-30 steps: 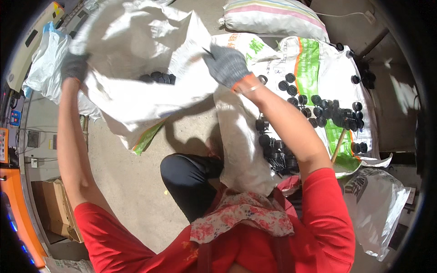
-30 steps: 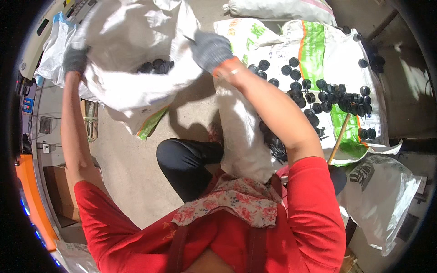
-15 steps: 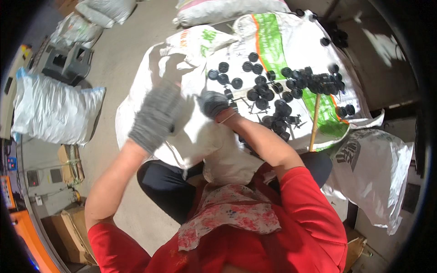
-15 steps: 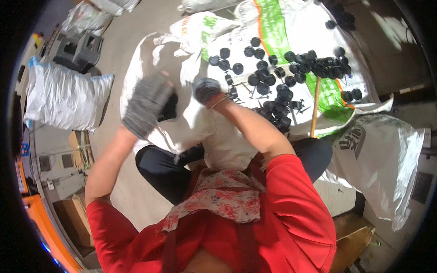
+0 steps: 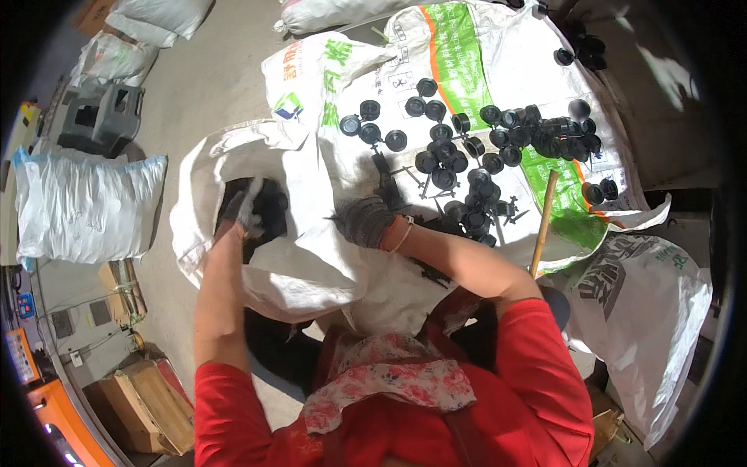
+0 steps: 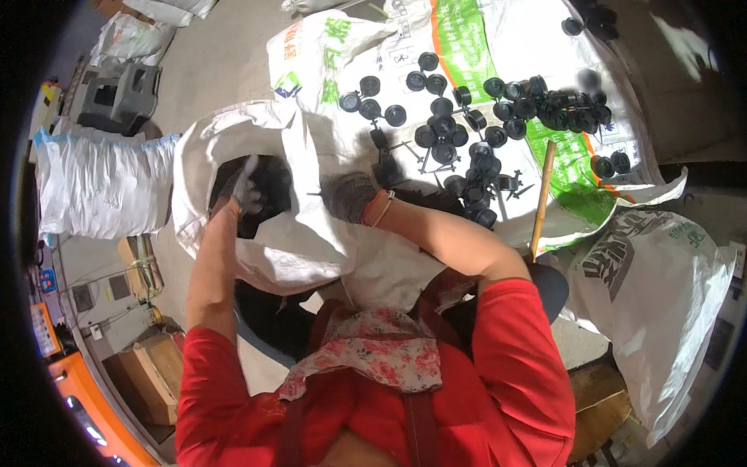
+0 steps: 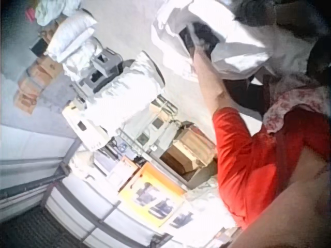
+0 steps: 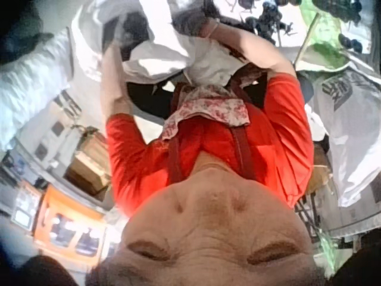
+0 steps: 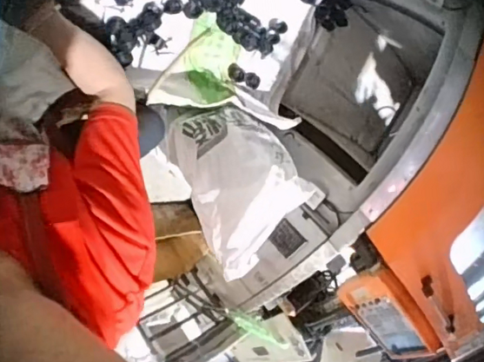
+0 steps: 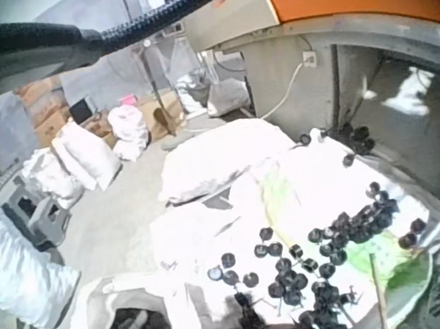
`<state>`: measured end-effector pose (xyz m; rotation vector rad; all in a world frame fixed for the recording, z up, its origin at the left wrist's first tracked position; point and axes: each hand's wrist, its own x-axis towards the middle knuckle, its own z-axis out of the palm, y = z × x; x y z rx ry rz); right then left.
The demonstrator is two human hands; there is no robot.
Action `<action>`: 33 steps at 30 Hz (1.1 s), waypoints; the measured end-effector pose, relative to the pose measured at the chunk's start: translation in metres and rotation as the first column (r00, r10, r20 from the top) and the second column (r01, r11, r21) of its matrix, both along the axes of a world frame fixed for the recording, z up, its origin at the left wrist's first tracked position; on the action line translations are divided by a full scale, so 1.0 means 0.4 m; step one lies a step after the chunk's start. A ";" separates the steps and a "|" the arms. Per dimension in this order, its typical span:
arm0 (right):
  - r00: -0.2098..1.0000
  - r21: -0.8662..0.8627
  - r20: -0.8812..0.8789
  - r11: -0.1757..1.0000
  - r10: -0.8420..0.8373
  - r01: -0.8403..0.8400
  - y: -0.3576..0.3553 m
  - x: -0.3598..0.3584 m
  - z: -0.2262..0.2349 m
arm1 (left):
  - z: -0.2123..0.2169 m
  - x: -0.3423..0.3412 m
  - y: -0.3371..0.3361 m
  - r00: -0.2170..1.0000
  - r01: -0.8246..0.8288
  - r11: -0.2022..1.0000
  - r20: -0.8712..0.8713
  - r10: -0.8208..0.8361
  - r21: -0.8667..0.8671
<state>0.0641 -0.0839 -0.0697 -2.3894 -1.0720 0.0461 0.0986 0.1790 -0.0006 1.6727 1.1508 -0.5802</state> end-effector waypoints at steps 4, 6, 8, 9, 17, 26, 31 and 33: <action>0.999 0.070 0.027 0.997 -0.024 0.022 -0.073 -0.012 0.028 | -0.112 0.199 -0.037 0.826 -0.461 0.782 0.119 0.551 -0.421; 0.992 0.192 -0.112 0.981 0.059 -0.037 -0.088 0.003 0.012 | -0.241 0.313 0.072 0.790 -0.016 0.691 0.414 0.452 -0.723; 0.996 0.359 -0.061 0.933 0.058 -0.032 -0.096 0.047 0.000 | -0.314 0.417 0.090 0.673 0.424 0.500 0.632 0.383 -0.755; 0.998 0.439 -0.034 0.898 0.053 -0.033 -0.100 0.065 -0.002 | -0.330 0.459 0.081 0.648 0.427 0.543 0.664 0.375 -0.723; 0.991 -0.133 0.065 0.984 -0.114 0.122 -0.283 0.411 -0.083 | -0.198 0.479 -0.004 0.677 0.477 0.827 0.724 -0.132 -0.296; 0.751 -0.551 -0.072 0.654 -0.656 0.518 -0.301 0.598 -0.282 | -0.220 0.370 -0.054 0.799 0.240 0.912 0.601 0.009 -0.333; 0.968 -0.475 -0.241 0.878 -0.071 -0.054 -0.312 0.361 -0.315 | -0.237 0.255 -0.018 0.593 0.523 0.846 0.670 -0.447 0.102; 0.801 -0.430 -0.547 0.739 0.243 -0.518 -0.290 0.347 -0.093 | -0.205 0.198 -0.040 0.824 0.280 0.844 0.565 0.033 -0.458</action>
